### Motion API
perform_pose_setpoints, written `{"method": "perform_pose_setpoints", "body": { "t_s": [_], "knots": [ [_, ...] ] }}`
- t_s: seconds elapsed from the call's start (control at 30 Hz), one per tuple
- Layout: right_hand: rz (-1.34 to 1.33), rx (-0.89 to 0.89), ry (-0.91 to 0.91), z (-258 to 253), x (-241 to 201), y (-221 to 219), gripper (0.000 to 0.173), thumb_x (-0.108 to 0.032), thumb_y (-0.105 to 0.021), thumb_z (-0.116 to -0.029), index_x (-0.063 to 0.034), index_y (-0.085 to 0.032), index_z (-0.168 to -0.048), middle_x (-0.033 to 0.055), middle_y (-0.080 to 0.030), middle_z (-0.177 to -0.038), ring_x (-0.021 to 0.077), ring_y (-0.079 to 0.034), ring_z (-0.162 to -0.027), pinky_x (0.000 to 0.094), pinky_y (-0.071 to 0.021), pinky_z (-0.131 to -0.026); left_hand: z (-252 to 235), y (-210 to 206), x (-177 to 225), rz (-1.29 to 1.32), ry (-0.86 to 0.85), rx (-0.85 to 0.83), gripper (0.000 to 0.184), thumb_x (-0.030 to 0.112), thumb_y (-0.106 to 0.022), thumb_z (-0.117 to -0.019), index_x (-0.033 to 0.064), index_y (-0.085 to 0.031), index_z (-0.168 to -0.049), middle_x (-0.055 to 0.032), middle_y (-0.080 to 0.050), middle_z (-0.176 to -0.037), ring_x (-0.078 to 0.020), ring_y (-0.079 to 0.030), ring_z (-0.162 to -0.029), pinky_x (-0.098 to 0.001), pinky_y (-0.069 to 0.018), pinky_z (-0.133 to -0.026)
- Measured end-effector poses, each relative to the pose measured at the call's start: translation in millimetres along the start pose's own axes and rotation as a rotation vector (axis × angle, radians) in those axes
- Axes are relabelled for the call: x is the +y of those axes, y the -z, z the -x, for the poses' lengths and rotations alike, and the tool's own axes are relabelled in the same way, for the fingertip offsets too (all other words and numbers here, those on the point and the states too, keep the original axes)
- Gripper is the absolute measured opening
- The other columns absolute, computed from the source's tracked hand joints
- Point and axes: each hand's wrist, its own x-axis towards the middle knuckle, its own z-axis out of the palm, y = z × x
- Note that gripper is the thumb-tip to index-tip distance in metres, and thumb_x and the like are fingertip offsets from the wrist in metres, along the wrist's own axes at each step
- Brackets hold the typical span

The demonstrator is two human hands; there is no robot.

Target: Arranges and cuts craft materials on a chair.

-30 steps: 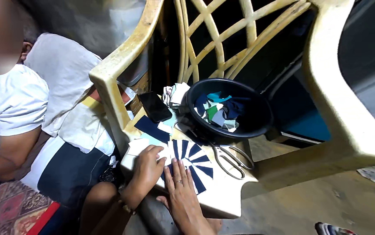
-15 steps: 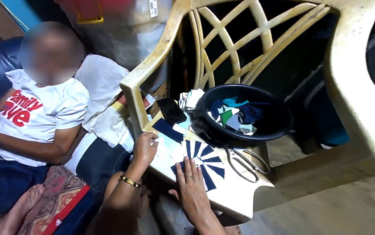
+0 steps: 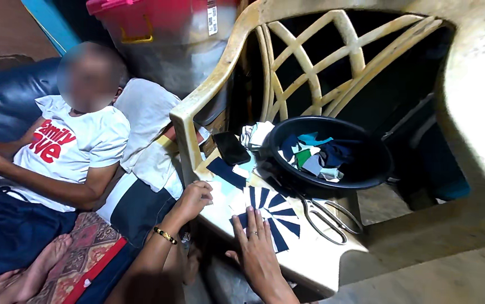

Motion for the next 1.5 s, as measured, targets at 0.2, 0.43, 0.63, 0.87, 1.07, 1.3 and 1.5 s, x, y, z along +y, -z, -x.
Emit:
{"method": "perform_pose_setpoints", "body": {
  "t_s": [0.2,0.43,0.63,0.87,1.07,1.3,1.5],
  "knots": [
    [0.003,-0.007,-0.006,0,0,0,0.091,-0.043,-0.089,-0.0700,-0.0018,-0.057,-0.145,0.0416,-0.038,-0.151,0.0575,-0.040,-0.140,0.0669,-0.0350,-0.113,-9,7,-4,0.020,-0.017,-0.071,0.022,0.007,-0.074,-0.0900,-0.0068,-0.072,-0.107,-0.0214,-0.065,-0.124,-0.0253,-0.064,-0.113,-0.0347,-0.0505,-0.101],
    [-0.016,-0.054,0.005,0,2,5,0.089,-0.048,-0.085,-0.0751,-0.0072,-0.054,-0.149,0.0409,-0.035,-0.153,0.0572,-0.036,-0.143,0.0691,-0.0303,-0.114,-17,15,-7,0.101,0.047,-0.113,0.016,0.003,-0.062,-0.0977,-0.0083,-0.069,-0.106,-0.0196,-0.065,-0.122,-0.0204,-0.063,-0.108,-0.0326,-0.0505,-0.096],
    [-0.136,0.060,0.114,-25,-25,-2,0.065,-0.051,-0.071,-0.0864,-0.0086,-0.067,-0.136,0.0317,-0.047,-0.151,0.0519,-0.042,-0.142,0.0715,-0.0343,-0.111,-20,11,-23,0.590,0.249,0.110,0.010,0.003,-0.055,-0.1022,-0.0046,-0.058,-0.109,-0.0049,-0.061,-0.093,-0.0050,-0.056,-0.079,-0.0240,-0.0486,-0.076],
    [-0.126,-0.445,-0.063,-74,-50,13,0.073,-0.047,-0.057,-0.1014,0.0097,-0.048,-0.146,0.0272,-0.037,-0.160,0.0424,-0.023,-0.154,0.0626,-0.0109,-0.123,-23,13,-23,0.708,0.253,0.513,0.011,0.003,-0.056,-0.1025,-0.0035,-0.058,-0.111,-0.0028,-0.057,-0.082,-0.0064,-0.052,-0.071,-0.0248,-0.0448,-0.069],
    [-0.324,-0.033,0.089,-66,-36,30,0.025,-0.009,-0.067,-0.0931,0.0106,-0.072,-0.108,0.0260,-0.067,-0.126,0.0423,-0.062,-0.123,0.0546,-0.0463,-0.108,-10,3,-20,0.352,0.003,0.505,0.017,0.006,-0.054,-0.1029,-0.0048,-0.062,-0.113,-0.0123,-0.069,-0.104,-0.0139,-0.066,-0.091,-0.0337,-0.0548,-0.084],
    [-0.532,0.100,0.350,-11,-45,62,0.011,0.005,-0.063,-0.0787,-0.0005,-0.072,-0.079,0.0122,-0.071,-0.087,0.0227,-0.071,-0.079,0.0309,-0.0595,-0.071,18,-25,-17,0.097,-0.269,0.298,0.025,0.013,-0.057,-0.0979,-0.0039,-0.073,-0.107,-0.0191,-0.070,-0.124,-0.0282,-0.064,-0.122,-0.0405,-0.0511,-0.104],
    [-0.824,0.044,0.271,-7,-23,80,0.017,0.003,-0.061,-0.0881,0.0019,-0.075,-0.099,0.0119,-0.075,-0.094,0.0150,-0.071,-0.091,0.0254,-0.0566,-0.088,66,-45,21,1.058,-0.327,-0.451,0.063,0.062,-0.043,-0.1022,0.0106,-0.061,-0.134,0.0063,-0.069,-0.121,-0.0001,-0.063,-0.111,-0.0235,-0.0508,-0.098]
  ]
}}
